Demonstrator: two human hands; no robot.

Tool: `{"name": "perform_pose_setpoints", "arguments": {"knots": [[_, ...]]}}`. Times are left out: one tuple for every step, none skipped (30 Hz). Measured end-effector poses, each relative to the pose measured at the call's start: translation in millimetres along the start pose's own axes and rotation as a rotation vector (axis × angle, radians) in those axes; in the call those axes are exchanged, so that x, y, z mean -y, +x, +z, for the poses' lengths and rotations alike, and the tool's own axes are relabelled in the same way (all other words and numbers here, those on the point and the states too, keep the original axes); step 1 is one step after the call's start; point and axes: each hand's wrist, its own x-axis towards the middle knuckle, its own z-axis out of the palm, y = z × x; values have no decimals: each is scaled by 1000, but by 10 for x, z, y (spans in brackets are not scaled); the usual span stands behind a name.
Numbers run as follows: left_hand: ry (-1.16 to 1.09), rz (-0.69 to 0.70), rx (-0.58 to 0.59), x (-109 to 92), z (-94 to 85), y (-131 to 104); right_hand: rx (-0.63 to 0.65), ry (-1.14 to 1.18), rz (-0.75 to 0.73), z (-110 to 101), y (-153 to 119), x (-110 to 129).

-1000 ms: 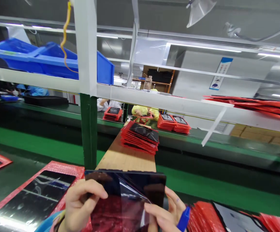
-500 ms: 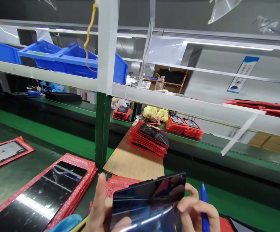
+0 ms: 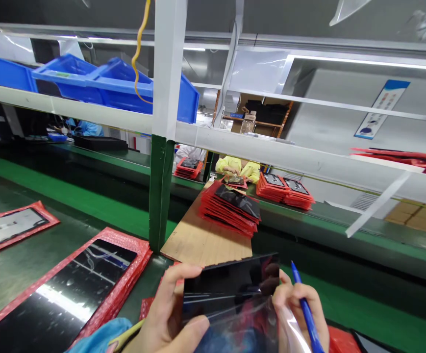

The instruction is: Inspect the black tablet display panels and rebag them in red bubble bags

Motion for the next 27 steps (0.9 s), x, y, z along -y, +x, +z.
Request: {"name": "perform_pose_setpoints", "arguments": {"knots": [[-61, 22, 34, -32, -1, 47, 4, 17, 47, 10, 2, -5], [-131, 33, 65, -61, -5, 88, 3, 35, 98, 15, 5, -14], [-200, 26, 84, -83, -10, 121, 1, 50, 158, 13, 7, -27], [-262, 8, 83, -98, -15, 145, -13, 60, 221, 6, 10, -44], [-321, -20, 60, -105, -17, 160, -48, 74, 275, -6, 14, -63], [-373, -53, 20, -104, -18, 169, -97, 90, 323, -18, 18, -82], [-409, -90, -27, -98, -16, 173, -144, 107, 367, -29, 22, -100], [-428, -116, -69, -89, -14, 175, -181, 125, 408, -37, 22, -115], [-434, -143, -101, -81, -12, 176, -198, 146, 438, -38, 20, -126], [-428, -171, -126, -77, -13, 178, -196, 171, 448, -35, 14, -135], [-406, -202, -143, -80, -17, 182, -171, 193, 453, -27, 4, -141], [-371, -225, -153, -87, -23, 188, -146, 210, 442, -16, -9, -145], [-339, -245, -161, -99, -32, 195, -129, 219, 419, -3, -24, -149], [-313, -258, -163, -111, -41, 202, -121, 217, 388, 10, -39, -150], [-294, -259, -167, -121, -48, 207, -118, 205, 352, 23, -53, -150], [-279, -250, -172, -126, -52, 210, -116, 187, 316, 36, -65, -144], [-272, -244, -176, -124, -53, 209, -110, 164, 274, 50, -76, -133], [-269, -235, -178, -115, -50, 207, -103, 141, 215, 66, -84, -114], [-266, -229, -176, -100, -46, 202, -94, 110, 130, 85, -90, -88], [-261, -227, -176, -79, -40, 196, -86, 75, 18, 107, -93, -56], [-256, -232, -174, -55, -34, 190, -80, 33, -105, 133, -93, -20], [-250, -247, -172, -28, -29, 186, -59, -28, -221, 162, -89, 19], [-245, -265, -173, -2, -25, 182, -23, -108, -314, 195, -81, 57], [-239, -284, -179, 21, -22, 180, 38, -209, -374, 231, -68, 92], [-234, -302, -186, 41, -20, 180, 126, -322, -402, 268, -49, 123], [-231, -315, -190, 56, -18, 180, 232, -434, -417, 305, -27, 148], [-234, -324, -194, 65, -16, 181, 343, -534, -438, 339, -2, 165]]}}
